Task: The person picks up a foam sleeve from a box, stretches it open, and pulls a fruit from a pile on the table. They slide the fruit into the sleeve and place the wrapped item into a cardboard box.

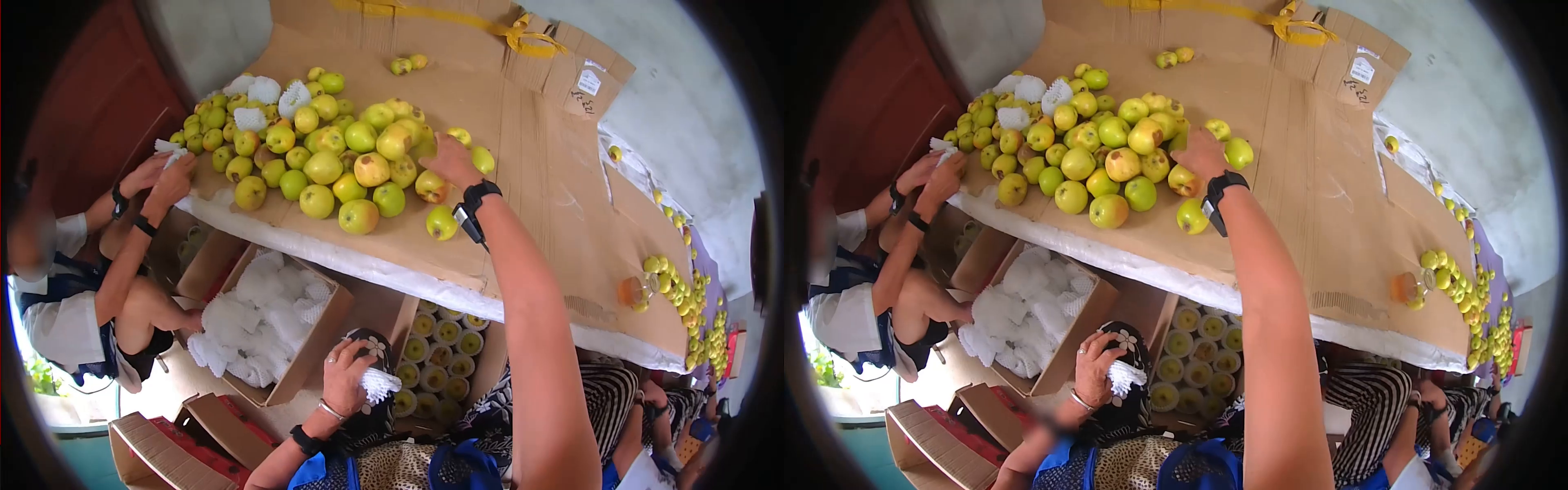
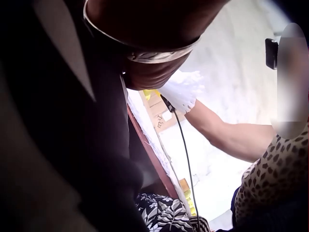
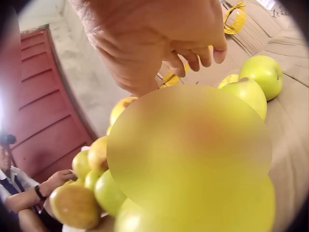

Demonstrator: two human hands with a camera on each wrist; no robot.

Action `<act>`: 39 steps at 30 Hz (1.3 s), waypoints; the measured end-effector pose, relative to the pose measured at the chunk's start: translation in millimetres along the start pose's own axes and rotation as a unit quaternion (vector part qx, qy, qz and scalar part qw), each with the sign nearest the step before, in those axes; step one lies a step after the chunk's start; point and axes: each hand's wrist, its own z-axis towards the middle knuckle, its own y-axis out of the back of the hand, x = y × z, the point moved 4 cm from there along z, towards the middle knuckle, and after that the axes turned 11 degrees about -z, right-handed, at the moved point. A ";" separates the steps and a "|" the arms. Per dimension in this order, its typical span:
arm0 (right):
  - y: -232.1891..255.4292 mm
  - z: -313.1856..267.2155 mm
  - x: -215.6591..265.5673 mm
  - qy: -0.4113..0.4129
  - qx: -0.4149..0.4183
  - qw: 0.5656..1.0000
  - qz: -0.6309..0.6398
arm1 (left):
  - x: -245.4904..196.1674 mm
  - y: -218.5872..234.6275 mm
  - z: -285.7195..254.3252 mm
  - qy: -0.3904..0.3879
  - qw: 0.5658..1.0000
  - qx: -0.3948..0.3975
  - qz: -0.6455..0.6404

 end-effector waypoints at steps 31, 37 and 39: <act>17.8 -71.3 -44.0 -0.066 -0.040 0.994 0.072 | -44.1 -86.9 187.0 -0.168 0.976 0.051 0.132; 14.2 -80.7 -61.6 -0.081 0.006 0.990 0.114 | -42.8 -94.9 196.9 -0.136 0.989 0.057 -0.010; 16.0 -81.6 -70.0 -0.081 0.014 0.989 0.127 | -37.3 -85.1 195.9 -0.117 0.992 0.033 -0.011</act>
